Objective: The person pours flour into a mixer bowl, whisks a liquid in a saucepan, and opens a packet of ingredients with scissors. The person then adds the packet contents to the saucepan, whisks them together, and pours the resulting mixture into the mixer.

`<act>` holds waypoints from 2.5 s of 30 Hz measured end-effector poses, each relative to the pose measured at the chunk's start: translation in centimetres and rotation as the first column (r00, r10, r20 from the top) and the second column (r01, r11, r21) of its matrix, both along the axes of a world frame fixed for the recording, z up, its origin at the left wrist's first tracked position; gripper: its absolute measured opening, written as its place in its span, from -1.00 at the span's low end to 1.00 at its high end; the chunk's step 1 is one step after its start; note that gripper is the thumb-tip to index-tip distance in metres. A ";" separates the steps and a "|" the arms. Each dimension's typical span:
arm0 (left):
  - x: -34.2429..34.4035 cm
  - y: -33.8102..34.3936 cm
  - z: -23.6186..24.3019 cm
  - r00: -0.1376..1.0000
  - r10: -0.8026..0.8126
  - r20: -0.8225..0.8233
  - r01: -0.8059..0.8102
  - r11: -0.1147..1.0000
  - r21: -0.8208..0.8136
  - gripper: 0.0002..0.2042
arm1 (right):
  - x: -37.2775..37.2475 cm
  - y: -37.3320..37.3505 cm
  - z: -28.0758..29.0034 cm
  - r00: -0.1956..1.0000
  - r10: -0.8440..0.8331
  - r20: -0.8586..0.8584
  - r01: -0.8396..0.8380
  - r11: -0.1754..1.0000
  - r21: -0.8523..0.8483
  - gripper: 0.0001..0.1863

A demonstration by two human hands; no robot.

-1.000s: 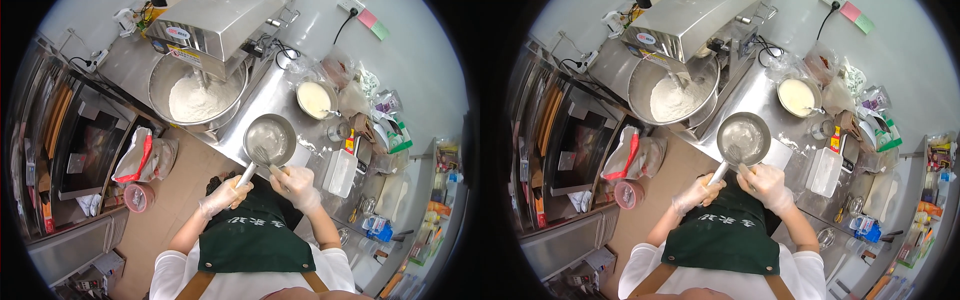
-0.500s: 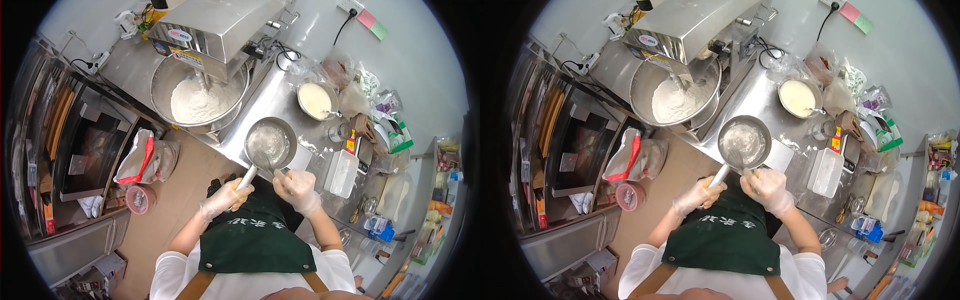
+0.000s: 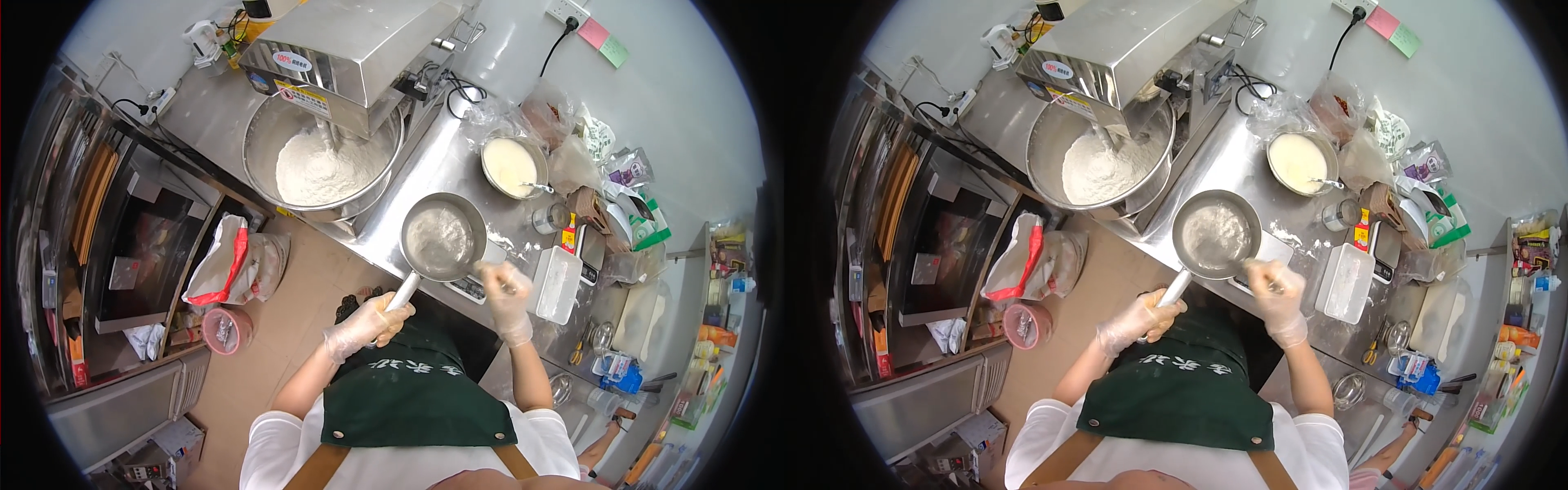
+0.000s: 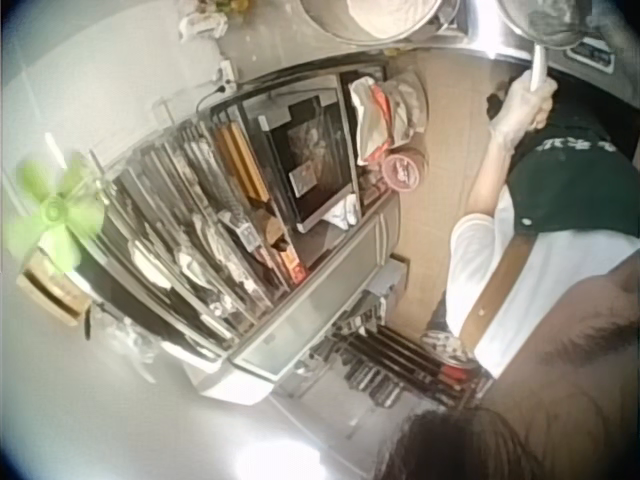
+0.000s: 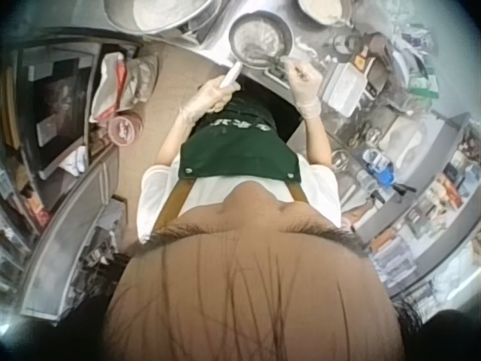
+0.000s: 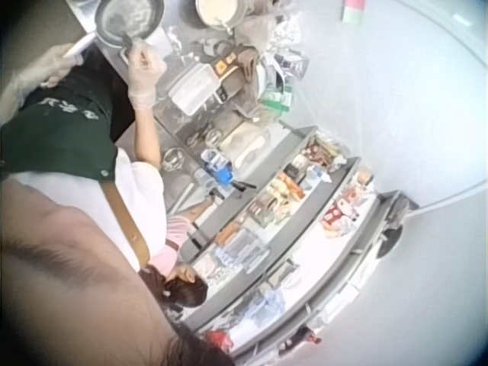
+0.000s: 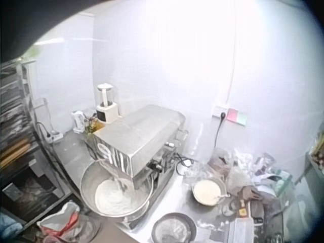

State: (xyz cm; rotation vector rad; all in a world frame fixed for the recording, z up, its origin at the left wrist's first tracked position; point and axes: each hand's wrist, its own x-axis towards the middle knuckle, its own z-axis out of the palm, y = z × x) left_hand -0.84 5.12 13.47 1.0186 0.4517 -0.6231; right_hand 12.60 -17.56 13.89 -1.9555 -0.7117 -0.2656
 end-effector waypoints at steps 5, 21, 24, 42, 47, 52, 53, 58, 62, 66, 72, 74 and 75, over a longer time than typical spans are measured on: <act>0.0 0.2 -0.3 1.000 0.008 -0.009 -0.008 1.000 0.007 -0.82 | 0.3 1.0 0.9 0.991 -0.071 0.111 0.090 0.981 -0.171 -0.94; -0.5 0.7 0.1 1.000 -0.004 -0.011 0.005 1.000 0.013 -0.81 | -0.5 1.9 1.9 0.974 -0.091 0.208 0.153 0.940 -0.303 -0.88; -0.7 0.7 0.1 1.000 -0.012 -0.023 0.013 1.000 0.019 -0.81 | -1.2 2.1 1.6 0.982 0.067 0.177 -0.015 0.960 -0.280 -0.88; -1.2 0.5 0.0 1.000 -0.025 -0.004 0.025 0.999 0.041 -0.79 | -3.0 -0.7 -1.3 0.802 -0.182 -0.569 0.288 0.952 0.102 -0.89; -0.4 0.1 -0.7 0.995 -0.100 0.003 0.100 0.992 0.076 -0.80 | -5.7 -1.6 -2.0 0.764 -0.245 -0.597 0.391 0.912 0.126 -0.87; 0.6 -0.4 -1.6 0.980 -0.200 -0.003 0.199 0.973 0.119 -0.80 | -7.6 -2.4 -2.6 0.767 -0.324 -0.554 0.472 0.870 0.145 -0.80; 0.9 -0.6 -1.7 0.967 -0.255 -0.004 0.254 0.960 0.120 -0.80 | -8.1 -2.6 -2.9 0.761 -0.354 -0.544 0.503 0.852 0.149 -0.79; 3.3 -1.9 -2.2 0.920 -0.390 -0.046 0.393 0.911 0.128 -0.80 | -10.5 -3.5 -3.9 0.627 -0.434 -0.647 0.694 0.688 0.211 -0.77; 5.1 -3.0 -2.4 0.860 -0.506 -0.058 0.509 0.852 0.118 -0.80 | -12.3 -4.6 -4.2 0.528 -0.511 -0.678 0.790 0.589 0.172 -0.77; 6.3 -3.9 -2.6 0.795 -0.603 -0.063 0.606 0.787 0.117 -0.79 | -13.8 -5.2 -3.8 0.450 -0.535 -0.714 0.857 0.483 0.179 -0.76; 7.3 -4.9 -1.2 0.765 -0.640 -0.071 0.642 0.752 0.151 -0.74 | -13.9 -5.6 -4.6 0.415 -0.531 -0.739 0.870 0.470 0.151 -0.79; 6.9 -4.1 -1.7 0.781 -0.621 -0.071 0.625 0.773 0.107 -0.74 | -13.0 -5.7 -4.1 0.439 -0.503 -0.744 0.857 0.484 0.178 -0.80; 6.8 -3.9 -1.9 0.788 -0.612 -0.062 0.615 0.782 0.099 -0.74 | -12.5 -5.9 -3.8 0.431 -0.454 -0.780 0.850 0.495 0.181 -0.80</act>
